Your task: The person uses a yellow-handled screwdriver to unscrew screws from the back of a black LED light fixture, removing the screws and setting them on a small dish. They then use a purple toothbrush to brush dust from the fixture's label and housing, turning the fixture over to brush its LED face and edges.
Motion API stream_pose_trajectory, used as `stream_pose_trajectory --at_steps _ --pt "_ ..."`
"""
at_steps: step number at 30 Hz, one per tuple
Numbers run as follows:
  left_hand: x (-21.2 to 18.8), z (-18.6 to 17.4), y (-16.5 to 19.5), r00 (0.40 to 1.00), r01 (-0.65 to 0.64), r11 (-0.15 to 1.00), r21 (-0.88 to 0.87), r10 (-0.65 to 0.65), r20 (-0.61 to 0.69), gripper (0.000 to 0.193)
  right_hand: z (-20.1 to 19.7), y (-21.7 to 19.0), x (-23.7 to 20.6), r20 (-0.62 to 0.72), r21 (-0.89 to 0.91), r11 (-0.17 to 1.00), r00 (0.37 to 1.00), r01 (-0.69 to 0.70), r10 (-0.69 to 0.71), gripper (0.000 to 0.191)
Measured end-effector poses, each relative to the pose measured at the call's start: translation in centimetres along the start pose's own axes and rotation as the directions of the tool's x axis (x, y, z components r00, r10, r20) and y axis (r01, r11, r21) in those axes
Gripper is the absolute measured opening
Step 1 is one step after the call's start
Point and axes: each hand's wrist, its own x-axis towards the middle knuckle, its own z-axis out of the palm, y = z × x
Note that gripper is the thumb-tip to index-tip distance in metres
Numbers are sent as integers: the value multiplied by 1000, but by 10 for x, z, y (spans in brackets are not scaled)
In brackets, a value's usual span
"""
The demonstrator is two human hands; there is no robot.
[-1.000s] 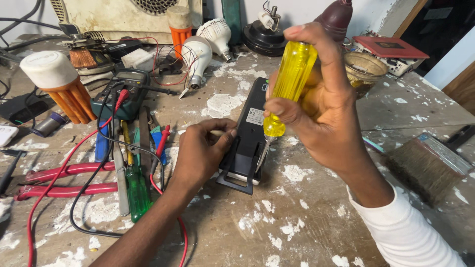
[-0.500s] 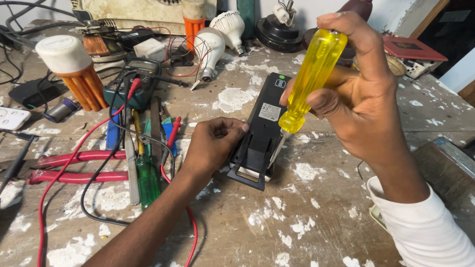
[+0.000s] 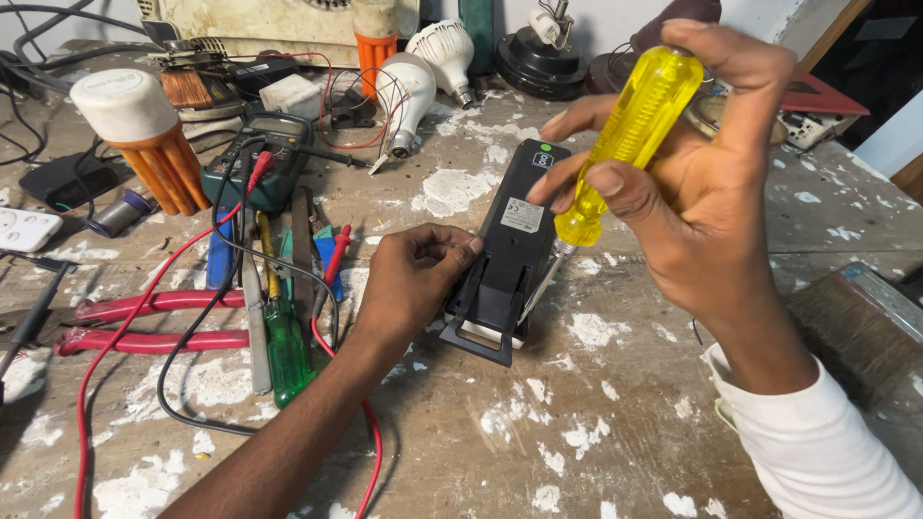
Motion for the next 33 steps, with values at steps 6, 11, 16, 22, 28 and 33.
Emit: stream_pose_trajectory --at_steps 6,11,16,22,28,33 --pt "-2 -3 3 999 -35 993 109 35 -2 25 0 -9 2 106 177 979 991 -102 84 59" --pt "-2 -4 6 998 -63 986 154 64 -1 26 -15 -14 2 265 299 937 959 -181 101 50" --pt "-4 -5 7 998 -60 987 147 59 13 27 -17 -11 2 250 283 950 966 -133 61 42" --pt "-3 -6 6 998 -56 992 114 53 29 28 -9 -4 1 130 21 1000 991 -18 15 48" --pt "-2 -6 3 997 -67 988 138 63 33 28 -5 3 -1 -26 -216 972 995 88 -96 51" --pt "-2 -7 5 997 -71 987 145 67 31 29 -3 -1 2 19 -45 999 1000 -11 12 56"
